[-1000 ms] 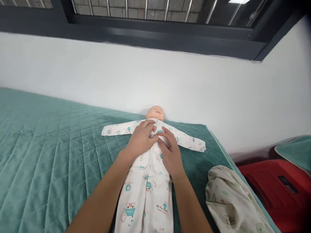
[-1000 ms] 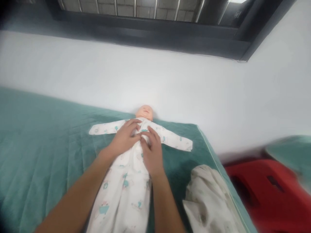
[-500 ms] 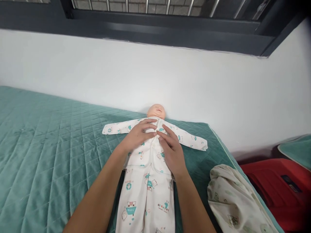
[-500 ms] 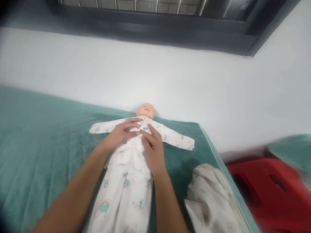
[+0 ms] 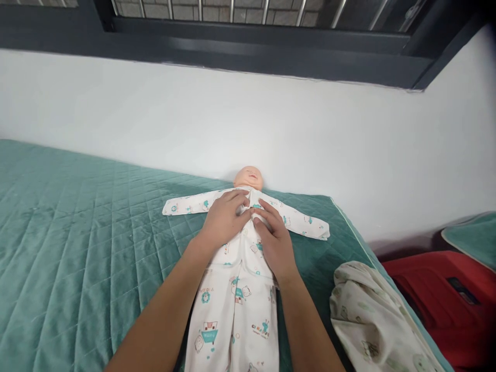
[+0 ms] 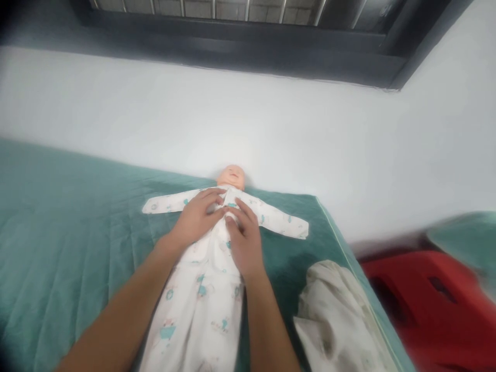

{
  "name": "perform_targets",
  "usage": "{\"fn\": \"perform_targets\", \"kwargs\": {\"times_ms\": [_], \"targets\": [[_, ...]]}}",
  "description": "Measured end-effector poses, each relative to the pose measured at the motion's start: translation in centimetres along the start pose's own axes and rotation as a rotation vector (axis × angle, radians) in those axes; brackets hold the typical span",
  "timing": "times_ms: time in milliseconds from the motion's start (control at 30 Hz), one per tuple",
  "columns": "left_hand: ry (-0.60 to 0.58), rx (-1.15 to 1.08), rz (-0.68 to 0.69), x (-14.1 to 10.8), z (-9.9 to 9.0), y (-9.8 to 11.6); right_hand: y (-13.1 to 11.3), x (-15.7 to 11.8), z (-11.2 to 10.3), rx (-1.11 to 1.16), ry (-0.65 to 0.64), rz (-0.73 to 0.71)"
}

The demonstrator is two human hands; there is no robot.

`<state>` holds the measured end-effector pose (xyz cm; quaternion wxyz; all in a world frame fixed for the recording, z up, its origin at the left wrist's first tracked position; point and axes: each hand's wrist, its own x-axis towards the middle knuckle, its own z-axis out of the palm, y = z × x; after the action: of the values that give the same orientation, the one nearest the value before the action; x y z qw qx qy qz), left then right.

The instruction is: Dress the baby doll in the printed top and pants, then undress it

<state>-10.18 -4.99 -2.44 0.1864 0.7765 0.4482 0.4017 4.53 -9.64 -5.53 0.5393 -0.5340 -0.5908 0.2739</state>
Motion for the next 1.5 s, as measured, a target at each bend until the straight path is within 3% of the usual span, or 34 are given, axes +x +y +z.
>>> {"fn": "perform_targets", "kwargs": {"times_ms": [167, 300, 400, 567, 800, 1500], "targets": [[0.001, -0.070, -0.001, -0.1, -0.4, -0.4, -0.1, 0.1, -0.3, 0.011, 0.020, 0.022], [-0.183, -0.247, -0.030, -0.3, -2.1, -0.9, -0.1, 0.5, -1.3, 0.014, -0.102, 0.083], [-0.332, -0.258, -0.016, -0.6, -3.4, -1.1, -0.1, 0.6, -2.0, 0.003, -0.213, 0.072], [-0.434, -0.294, 0.010, -1.7, -4.2, -1.6, 0.1, 0.7, -2.3, -0.069, -0.258, 0.009], [-0.415, -0.365, 0.013, -3.1, -3.8, -2.3, 0.0, 0.8, -2.2, -0.087, -0.262, -0.009], [-0.388, -0.408, 0.026, -3.0, -3.4, -2.8, 0.0, 0.8, -1.6, -0.143, -0.245, -0.057]]}}
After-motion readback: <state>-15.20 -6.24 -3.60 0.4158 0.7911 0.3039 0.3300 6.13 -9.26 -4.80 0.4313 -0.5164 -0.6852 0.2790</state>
